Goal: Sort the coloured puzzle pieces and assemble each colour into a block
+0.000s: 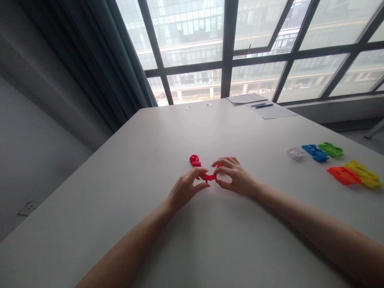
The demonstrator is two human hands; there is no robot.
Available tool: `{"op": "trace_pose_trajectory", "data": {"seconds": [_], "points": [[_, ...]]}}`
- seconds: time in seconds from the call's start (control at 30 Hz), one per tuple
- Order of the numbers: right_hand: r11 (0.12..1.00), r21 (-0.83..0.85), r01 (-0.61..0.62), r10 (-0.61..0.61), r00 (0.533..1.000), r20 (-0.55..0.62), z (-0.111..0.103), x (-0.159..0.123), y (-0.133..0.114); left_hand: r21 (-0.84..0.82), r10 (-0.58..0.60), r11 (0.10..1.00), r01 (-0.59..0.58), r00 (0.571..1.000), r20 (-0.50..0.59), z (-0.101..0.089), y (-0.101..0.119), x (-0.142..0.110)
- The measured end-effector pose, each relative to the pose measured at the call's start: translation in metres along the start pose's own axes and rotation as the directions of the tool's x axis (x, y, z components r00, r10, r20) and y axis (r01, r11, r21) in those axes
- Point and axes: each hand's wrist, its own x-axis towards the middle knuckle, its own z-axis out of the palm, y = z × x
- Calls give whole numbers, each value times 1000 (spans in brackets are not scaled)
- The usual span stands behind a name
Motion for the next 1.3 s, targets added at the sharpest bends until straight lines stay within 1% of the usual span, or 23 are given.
{"op": "trace_pose_trajectory", "data": {"seconds": [0.17,0.3,0.37,0.43,0.53,0.63,0.77,0.93,1.1,1.23,1.3], "points": [[999,26,34,-34,999,4,-2,1,-1,37,34,999,-36,998,52,0,0,-1],[999,40,-18,18,1000,11,-5,-1,5,84,34,996,-39,997,69,0,-1,-1],[998,45,-46,45,999,8,-7,-3,9,138,30,990,-36,999,42,-1,-1,-1],[997,48,-56,56,998,13,-7,-4,11,216,8,976,-5,1000,-14,-3,-3,1],[998,42,-38,36,998,48,-6,-4,13,296,-74,951,94,994,-80,-4,-6,3],[1000,27,-12,10,996,84,-4,-5,12,324,-145,932,162,987,-76,-3,-11,4],[1000,19,-18,16,995,100,-4,-5,12,356,-158,920,164,986,-46,-1,-15,4],[998,38,-42,37,994,108,-5,-4,12,338,-122,932,129,992,-44,-3,-13,4],[995,42,-94,92,994,65,-5,-3,13,303,-109,945,123,992,-63,-3,-12,4],[991,33,-130,129,991,31,-4,-4,15,222,-129,965,139,990,-56,-3,-11,4],[989,31,-146,146,989,15,-3,-5,17,189,-102,975,114,992,-70,-4,-9,4]]}}
